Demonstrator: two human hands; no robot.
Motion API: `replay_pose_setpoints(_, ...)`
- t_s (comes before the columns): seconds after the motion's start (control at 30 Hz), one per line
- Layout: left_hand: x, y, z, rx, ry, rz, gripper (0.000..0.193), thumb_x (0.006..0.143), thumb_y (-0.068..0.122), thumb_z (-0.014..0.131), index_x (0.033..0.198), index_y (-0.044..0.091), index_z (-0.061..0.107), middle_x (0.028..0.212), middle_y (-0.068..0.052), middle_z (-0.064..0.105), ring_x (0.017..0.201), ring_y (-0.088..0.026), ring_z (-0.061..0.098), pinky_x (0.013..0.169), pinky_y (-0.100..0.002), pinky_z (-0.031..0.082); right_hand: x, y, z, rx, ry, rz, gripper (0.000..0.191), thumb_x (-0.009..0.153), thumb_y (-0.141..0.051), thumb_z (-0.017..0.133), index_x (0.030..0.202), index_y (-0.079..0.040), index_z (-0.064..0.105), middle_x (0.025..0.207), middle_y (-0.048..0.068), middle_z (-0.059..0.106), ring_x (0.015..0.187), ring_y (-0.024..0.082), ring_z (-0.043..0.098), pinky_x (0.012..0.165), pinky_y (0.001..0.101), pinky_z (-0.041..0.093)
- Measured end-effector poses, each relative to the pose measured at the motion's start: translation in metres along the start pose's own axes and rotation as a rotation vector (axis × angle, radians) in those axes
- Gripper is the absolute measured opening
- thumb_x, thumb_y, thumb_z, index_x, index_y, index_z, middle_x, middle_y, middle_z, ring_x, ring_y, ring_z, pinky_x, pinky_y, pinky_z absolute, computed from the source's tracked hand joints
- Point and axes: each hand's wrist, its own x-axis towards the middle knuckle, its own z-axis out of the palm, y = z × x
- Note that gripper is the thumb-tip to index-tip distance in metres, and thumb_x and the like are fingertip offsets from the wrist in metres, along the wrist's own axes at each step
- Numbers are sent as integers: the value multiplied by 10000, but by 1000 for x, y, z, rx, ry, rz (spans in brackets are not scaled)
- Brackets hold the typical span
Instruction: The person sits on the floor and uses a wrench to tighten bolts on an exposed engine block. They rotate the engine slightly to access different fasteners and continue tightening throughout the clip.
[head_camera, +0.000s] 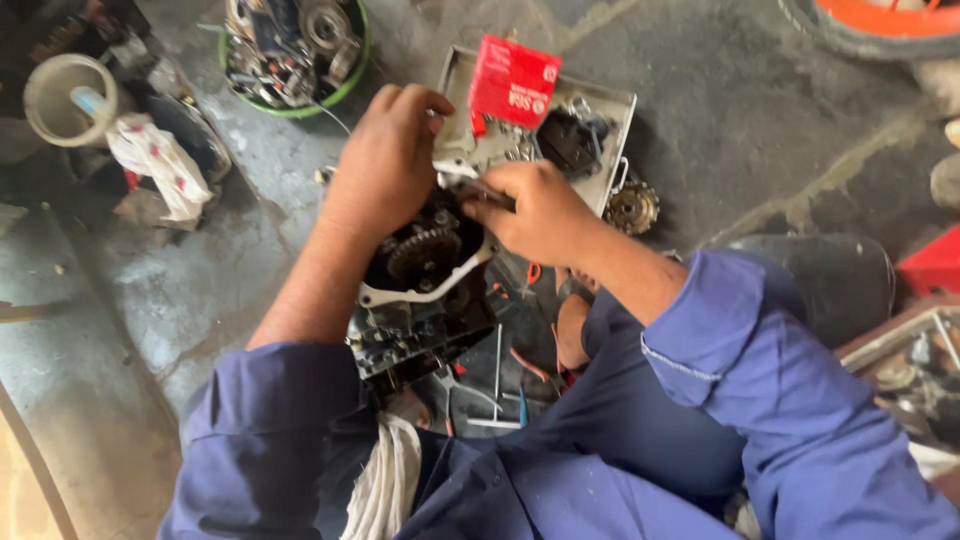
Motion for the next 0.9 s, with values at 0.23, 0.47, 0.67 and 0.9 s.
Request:
replay_pose_setpoints(0.23, 11, 26, -16, -43, 33, -15, 136, 1009, 97, 569, 1115, 66, 649, 1060, -203, 646, 987, -452, 629, 813, -497, 503, 5, -28, -9, -139, 29, 0, 154, 818, -149, 762, 929, -44, 742, 903, 172, 711, 854, 374, 703, 734, 459, 546)
replay_pose_setpoints(0.47, 8, 32, -22, -58, 68, -40, 148, 1027, 116, 563, 1132, 74, 659, 1071, -201, 644, 983, -433, 642, 840, -482, 511, -1, -41, -8, -180, 77, -28, 120, 822, -150, 744, 910, -69, 757, 897, 149, 719, 849, 375, 699, 714, 458, 546)
replay_pose_setpoints(0.67, 8, 38, -26, -23, 100, -27, 150, 1011, 99, 581, 1140, 79, 655, 1098, -213, 623, 1007, -443, 631, 854, -487, 509, 0, -46, -8, -199, 80, -18, 112, 832, -164, 751, 869, -58, 747, 865, 144, 709, 811, 381, 691, 687, 462, 536)
replay_pose_setpoints(0.9, 5, 39, -30, -54, 100, -43, 152, 1014, 90, 586, 1152, 81, 650, 1101, -208, 622, 1004, -436, 634, 851, -482, 512, -2, -46, 0, -178, 119, -27, 100, 835, -136, 740, 858, -40, 727, 855, 161, 701, 809, 400, 684, 685, 468, 533)
